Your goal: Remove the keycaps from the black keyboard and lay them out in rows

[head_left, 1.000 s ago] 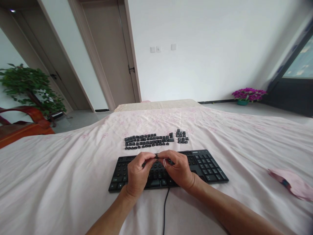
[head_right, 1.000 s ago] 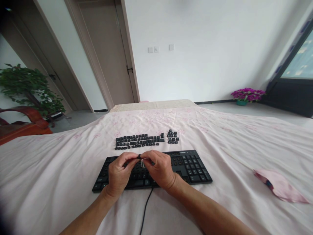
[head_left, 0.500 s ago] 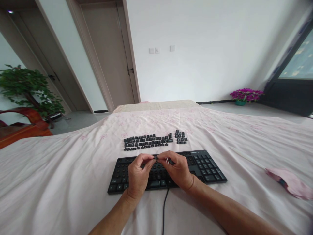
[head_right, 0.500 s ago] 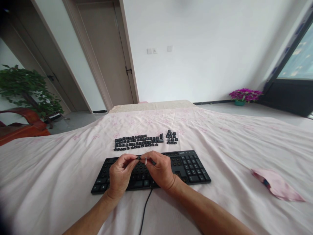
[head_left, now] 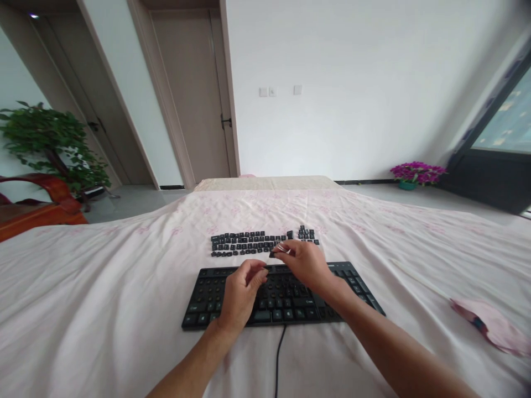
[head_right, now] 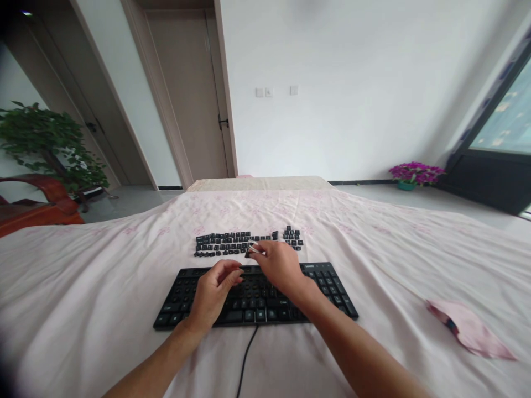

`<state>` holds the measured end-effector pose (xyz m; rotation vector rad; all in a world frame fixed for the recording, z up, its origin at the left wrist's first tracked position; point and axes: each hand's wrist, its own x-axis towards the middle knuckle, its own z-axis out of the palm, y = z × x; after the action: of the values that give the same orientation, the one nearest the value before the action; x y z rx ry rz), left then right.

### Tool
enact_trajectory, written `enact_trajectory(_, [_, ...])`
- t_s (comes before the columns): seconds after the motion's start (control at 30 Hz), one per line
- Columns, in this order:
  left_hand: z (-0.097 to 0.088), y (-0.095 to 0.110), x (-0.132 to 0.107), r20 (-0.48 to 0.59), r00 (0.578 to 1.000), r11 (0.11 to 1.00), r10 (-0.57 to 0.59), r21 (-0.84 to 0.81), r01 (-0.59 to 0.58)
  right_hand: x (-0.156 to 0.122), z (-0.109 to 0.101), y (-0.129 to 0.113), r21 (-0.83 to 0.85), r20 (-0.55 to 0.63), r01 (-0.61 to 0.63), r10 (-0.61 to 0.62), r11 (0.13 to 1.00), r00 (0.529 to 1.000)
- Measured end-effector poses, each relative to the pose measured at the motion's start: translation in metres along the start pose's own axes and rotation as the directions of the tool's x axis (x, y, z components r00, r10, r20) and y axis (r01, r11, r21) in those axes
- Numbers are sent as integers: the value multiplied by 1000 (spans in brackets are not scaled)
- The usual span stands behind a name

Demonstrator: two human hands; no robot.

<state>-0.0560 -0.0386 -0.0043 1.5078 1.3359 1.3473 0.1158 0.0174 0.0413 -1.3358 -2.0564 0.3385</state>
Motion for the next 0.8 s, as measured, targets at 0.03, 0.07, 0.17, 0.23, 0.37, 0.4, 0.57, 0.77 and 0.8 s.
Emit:
enact_trajectory(0.03, [0,0,0,34,999,999,1,53,-2,13,-2,4,-57,20,-30,31,998,999])
enact_trajectory(0.07, [0,0,1,64,998,993,8,116,-15,26,-2,9,-109,31,-56,60,992,998])
enact_trajectory(0.17, [-1,-1,1,129,991,960,43,270,-76,67,6,23,-223,86,-113,135,968,987])
enact_trajectory(0.23, [-1,-3,0,147,987,943,61,316,-106,89,18,32,-297,130,-146,192,944,973])
enact_trajectory(0.37, [-1,-7,1,164,983,930,84,340,-137,118,42,45,-360,186,-150,228,921,956])
enact_trajectory(0.4, [-1,-7,1,168,982,930,86,341,-140,123,47,48,-366,193,-149,232,918,953])
enact_trajectory(0.57, [-1,-8,3,177,981,933,74,334,-131,136,59,58,-387,229,-139,241,912,943])
enact_trajectory(0.77, [-2,-8,4,177,981,936,72,328,-128,136,65,64,-386,256,-136,248,912,935])
enact_trajectory(0.8, [-2,-7,4,177,982,937,71,326,-127,136,65,64,-385,255,-139,250,913,934])
